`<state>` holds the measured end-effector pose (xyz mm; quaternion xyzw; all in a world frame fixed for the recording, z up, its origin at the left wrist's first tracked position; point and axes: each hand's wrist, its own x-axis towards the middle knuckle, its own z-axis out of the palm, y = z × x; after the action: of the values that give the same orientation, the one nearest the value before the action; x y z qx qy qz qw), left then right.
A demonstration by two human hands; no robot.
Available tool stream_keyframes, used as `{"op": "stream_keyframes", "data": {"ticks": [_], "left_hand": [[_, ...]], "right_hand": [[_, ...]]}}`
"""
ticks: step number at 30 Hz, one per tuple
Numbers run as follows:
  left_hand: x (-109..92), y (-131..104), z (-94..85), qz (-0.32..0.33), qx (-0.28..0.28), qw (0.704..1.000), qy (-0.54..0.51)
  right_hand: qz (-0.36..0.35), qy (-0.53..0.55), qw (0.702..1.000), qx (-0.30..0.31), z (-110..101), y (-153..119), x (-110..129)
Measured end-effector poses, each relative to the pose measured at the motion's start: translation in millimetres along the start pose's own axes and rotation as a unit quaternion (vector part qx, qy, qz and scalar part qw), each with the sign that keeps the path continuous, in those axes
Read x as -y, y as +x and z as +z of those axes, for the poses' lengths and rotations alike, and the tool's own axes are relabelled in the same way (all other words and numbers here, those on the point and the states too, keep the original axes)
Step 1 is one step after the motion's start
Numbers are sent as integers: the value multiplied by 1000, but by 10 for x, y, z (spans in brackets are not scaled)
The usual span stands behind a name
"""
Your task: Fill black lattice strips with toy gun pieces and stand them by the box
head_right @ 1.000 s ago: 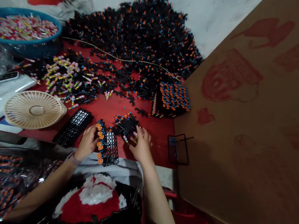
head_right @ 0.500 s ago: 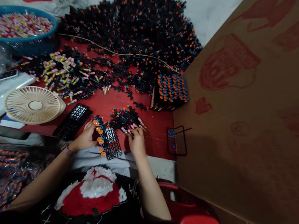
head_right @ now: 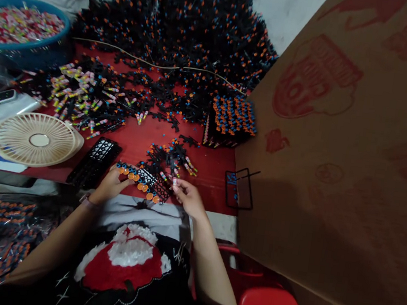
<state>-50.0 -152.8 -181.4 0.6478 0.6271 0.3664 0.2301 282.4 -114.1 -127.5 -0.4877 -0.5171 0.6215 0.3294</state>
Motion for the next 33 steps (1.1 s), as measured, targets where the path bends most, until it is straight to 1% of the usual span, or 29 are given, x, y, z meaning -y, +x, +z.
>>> {"op": "stream_keyframes", "data": {"ticks": [2,5,8,10,12,15,16,18,20,23,26,29,31,33], "left_hand": [[-17,0,11,-15,-36,999,-17],[-59,5,25,-29,-82,996,-23],[-105,13,37,-10,-109,994,-1],[-122,16,46,2,-118,993,12],[-127,15,57,5,-117,993,19],[-118,6,68,4,-117,993,30],[-114,2,71,3,-116,993,33],[-104,-3,75,-1,-112,993,36],[-92,-6,81,-3,-112,993,39],[-79,-4,95,-2,-115,993,41],[-73,-2,106,-4,-114,993,35],[-67,-7,106,-18,-106,994,23],[-53,-15,103,-26,-99,995,16],[-28,-25,104,-28,-94,995,10]], "right_hand": [[3,18,1000,5,47,-2,23],[-28,15,999,-21,135,-11,54],[-67,-20,997,-36,233,-22,58],[-77,-28,996,-41,312,-7,24],[-69,-11,997,-44,400,36,-45],[-50,-14,998,-18,508,119,-178],[-58,-36,998,-7,527,142,-218],[-101,-105,989,-2,538,170,-276],[-149,-187,971,-8,528,175,-306],[-189,-284,940,-4,539,164,-318],[-196,-342,919,7,628,159,-314],[-186,-367,911,22,749,148,-282],[-190,-360,912,56,802,120,-238],[-198,-333,916,104,804,86,-180]]}}
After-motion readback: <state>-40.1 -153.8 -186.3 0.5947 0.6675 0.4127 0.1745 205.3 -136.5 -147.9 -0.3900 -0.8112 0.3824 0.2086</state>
